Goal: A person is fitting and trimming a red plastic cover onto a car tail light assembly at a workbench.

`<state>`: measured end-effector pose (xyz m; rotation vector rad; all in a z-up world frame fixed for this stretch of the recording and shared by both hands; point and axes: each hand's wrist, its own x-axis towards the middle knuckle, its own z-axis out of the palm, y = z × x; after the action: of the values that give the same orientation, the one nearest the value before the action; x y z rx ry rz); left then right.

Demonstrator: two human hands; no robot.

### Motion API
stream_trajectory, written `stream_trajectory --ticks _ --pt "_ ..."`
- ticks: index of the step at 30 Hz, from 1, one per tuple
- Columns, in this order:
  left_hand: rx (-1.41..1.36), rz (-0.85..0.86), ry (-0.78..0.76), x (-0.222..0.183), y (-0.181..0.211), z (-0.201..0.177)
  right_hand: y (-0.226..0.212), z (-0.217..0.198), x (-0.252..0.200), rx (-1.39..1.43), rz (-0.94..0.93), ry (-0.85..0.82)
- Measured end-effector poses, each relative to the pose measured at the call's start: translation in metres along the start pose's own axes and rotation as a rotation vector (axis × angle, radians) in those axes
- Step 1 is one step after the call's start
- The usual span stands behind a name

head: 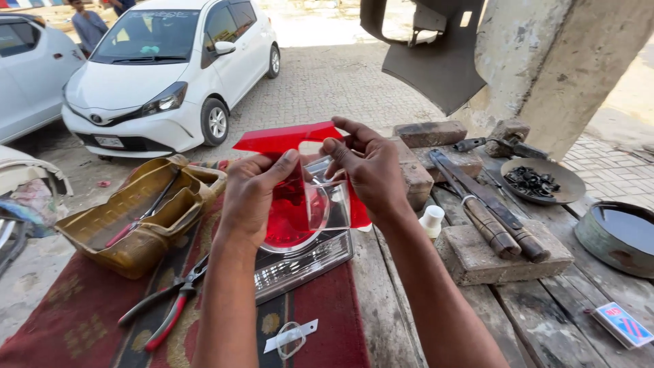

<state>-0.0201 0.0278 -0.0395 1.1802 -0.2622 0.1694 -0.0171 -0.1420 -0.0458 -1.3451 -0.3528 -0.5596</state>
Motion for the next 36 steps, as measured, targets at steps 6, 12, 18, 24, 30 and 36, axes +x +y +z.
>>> stream_trajectory --ticks 6,12,18,24,30,36 --pt "0.027 -0.004 -0.005 0.000 0.003 0.001 -0.010 0.002 -0.006 -0.020 0.003 -0.016" --pt "-0.071 0.004 0.015 0.004 0.000 0.003 -0.007 0.002 -0.002 -0.007 0.005 -0.019" --pt "-0.115 -0.005 0.010 0.000 0.001 0.007 -0.015 0.001 -0.003 -0.048 0.018 -0.026" --pt "-0.116 -0.005 -0.012 0.004 -0.002 0.005 -0.018 -0.006 -0.001 -0.094 0.080 -0.068" --pt "-0.181 -0.007 0.007 0.005 -0.002 0.003 -0.007 -0.011 0.004 -0.076 0.127 -0.039" --pt "-0.107 -0.007 0.089 0.006 -0.002 0.000 -0.018 -0.007 -0.001 -0.044 0.109 0.017"
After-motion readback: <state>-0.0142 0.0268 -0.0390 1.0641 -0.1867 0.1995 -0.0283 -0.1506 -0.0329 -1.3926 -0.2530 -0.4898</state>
